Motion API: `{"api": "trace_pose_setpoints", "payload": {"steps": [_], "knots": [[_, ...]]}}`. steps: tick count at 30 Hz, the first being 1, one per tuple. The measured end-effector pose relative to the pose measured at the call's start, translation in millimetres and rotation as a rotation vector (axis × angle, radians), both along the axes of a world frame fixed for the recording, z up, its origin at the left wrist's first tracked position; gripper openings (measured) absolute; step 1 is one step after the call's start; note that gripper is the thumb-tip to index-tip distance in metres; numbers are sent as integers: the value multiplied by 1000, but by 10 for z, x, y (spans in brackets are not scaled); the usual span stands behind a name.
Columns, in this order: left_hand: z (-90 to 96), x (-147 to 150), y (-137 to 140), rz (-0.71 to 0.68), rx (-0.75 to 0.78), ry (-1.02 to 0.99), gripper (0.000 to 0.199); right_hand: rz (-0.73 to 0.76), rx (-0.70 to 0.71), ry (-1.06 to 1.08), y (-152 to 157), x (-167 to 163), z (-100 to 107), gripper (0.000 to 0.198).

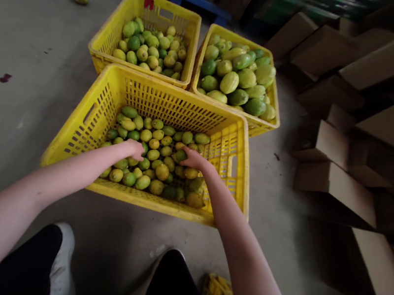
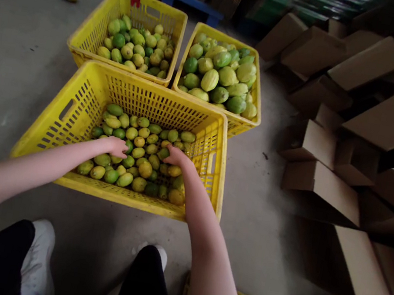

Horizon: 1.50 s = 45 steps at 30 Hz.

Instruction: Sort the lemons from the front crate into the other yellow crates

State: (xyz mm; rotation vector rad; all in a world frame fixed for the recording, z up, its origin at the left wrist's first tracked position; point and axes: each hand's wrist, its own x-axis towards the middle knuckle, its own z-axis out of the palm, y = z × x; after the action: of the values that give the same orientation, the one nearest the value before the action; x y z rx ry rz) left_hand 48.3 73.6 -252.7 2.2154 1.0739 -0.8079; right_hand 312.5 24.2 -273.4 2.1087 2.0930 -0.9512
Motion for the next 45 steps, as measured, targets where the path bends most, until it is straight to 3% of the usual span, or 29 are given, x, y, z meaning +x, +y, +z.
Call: {"api": "trace_pose_setpoints", "payload": {"steps": [4, 10, 14, 19, 24, 27, 30, 33, 37, 41, 45], "knots": [[-49, -65, 11, 31, -53, -4, 22, 66, -80, -46, 2, -35, 19, 64], [-90, 6, -72, -43, -38, 40, 22, 117, -120, -75, 1, -47, 61, 68], [-103, 89, -130, -55, -12, 103, 28, 127, -127, -82, 1, -59, 66, 60], [8, 116, -98, -116, 176, 1, 32, 130, -148, -83, 9, -55, 108, 51], [151, 45, -76, -144, 271, -53, 43, 161, -210, -107, 17, -139, 148, 74], [194, 89, -110, -227, 262, -107, 56, 150, -221, -128, 27, -224, 153, 80], [259, 284, -135, -407, 239, -138, 69, 135, -179, -102, 32, -235, 153, 73], [347, 584, -195, -497, 241, -176, 55, 106, -109, -46, 7, -153, 157, 65], [316, 869, -440, -459, 259, -317, 34, 18, -38, 130, -22, -29, 167, 59], [117, 862, -665, -333, 178, -481, 24, -148, 83, 234, 6, -6, 157, 55], [115, 688, -509, -300, 134, -522, 24, -209, 87, 221, 37, 13, 123, 51]]}}
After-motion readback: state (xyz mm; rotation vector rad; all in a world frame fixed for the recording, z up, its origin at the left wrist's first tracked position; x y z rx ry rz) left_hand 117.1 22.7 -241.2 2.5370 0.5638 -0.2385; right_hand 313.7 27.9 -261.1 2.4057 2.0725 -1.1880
